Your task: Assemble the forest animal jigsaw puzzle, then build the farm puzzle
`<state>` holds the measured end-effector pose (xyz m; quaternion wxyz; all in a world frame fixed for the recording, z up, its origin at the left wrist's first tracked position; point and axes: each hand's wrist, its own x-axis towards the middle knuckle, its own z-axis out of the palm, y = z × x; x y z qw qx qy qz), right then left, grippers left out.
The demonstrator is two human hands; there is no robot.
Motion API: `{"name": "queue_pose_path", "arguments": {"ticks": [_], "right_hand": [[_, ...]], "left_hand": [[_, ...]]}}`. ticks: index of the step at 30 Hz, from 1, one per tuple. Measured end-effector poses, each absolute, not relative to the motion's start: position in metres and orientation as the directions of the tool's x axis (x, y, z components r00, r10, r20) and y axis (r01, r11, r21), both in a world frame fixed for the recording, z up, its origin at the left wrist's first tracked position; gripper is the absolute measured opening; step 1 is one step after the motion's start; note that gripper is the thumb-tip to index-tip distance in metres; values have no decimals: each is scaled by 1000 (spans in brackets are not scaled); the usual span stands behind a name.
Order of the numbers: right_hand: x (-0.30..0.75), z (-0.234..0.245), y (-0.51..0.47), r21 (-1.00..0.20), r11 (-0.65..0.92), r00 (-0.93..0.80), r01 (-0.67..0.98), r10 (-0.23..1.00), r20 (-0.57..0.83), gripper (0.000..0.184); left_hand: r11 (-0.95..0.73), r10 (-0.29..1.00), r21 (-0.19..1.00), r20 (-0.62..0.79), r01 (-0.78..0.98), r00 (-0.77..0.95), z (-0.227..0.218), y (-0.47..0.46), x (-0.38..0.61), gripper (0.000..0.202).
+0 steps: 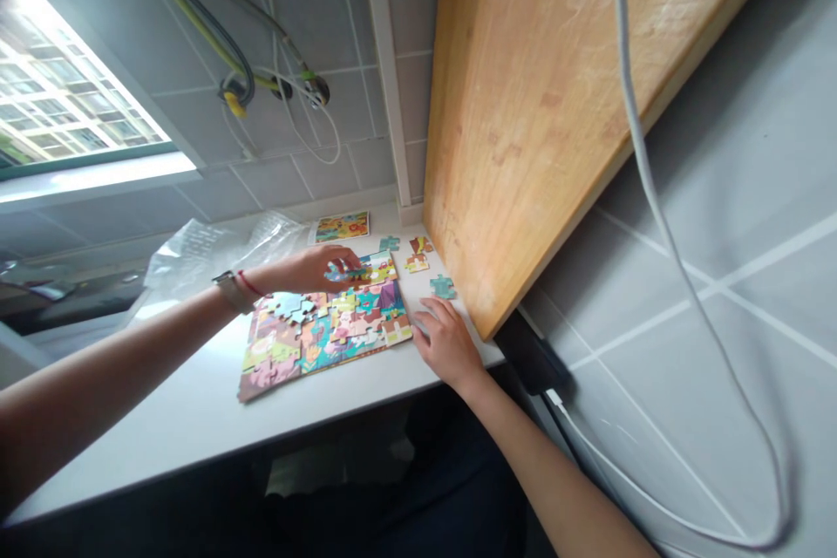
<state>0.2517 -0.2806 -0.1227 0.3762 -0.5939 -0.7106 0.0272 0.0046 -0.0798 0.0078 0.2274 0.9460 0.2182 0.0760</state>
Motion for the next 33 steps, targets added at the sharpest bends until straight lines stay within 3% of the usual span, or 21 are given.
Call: {"name": "queue_pose_path", "arguments": {"ticks": [3, 12, 15, 17, 20, 22, 24, 33], "right_hand": [[252, -122, -281, -470, 303, -25, 829, 859, 511, 20], [255, -121, -279, -405, 352, -37, 844, 792, 610, 19], [235, -110, -281, -355, 399, -55, 845, 726, 686, 20], [208, -99, -285, -372, 477, -141, 797, 745, 652, 24], [162, -87, -291, -389, 596, -367, 703, 772, 519, 42], [136, -84, -291, -389, 615, -434, 686, 775, 460, 63], [121, -84, -288, -388, 625, -455, 677, 770, 446, 73], [105, -71, -283, -549, 608, -507, 573, 790, 345, 32]], "left_hand": [[-797, 529, 429, 156, 425, 834, -1, -111, -51, 30], [-641, 724, 531, 176, 555, 667, -66, -210, -148, 8], [-626, 750, 545, 224, 558, 623, -79, -215, -149, 12], [-634, 745, 558, 257, 535, 615, -81, -215, -146, 17], [-676, 711, 545, 305, 496, 634, -79, -218, -140, 29], [-708, 678, 530, 324, 468, 659, -75, -224, -137, 33], [-718, 656, 551, 333, 425, 677, -72, -231, -135, 30], [-667, 669, 629, 271, 398, 692, -76, -246, -139, 24]]}}
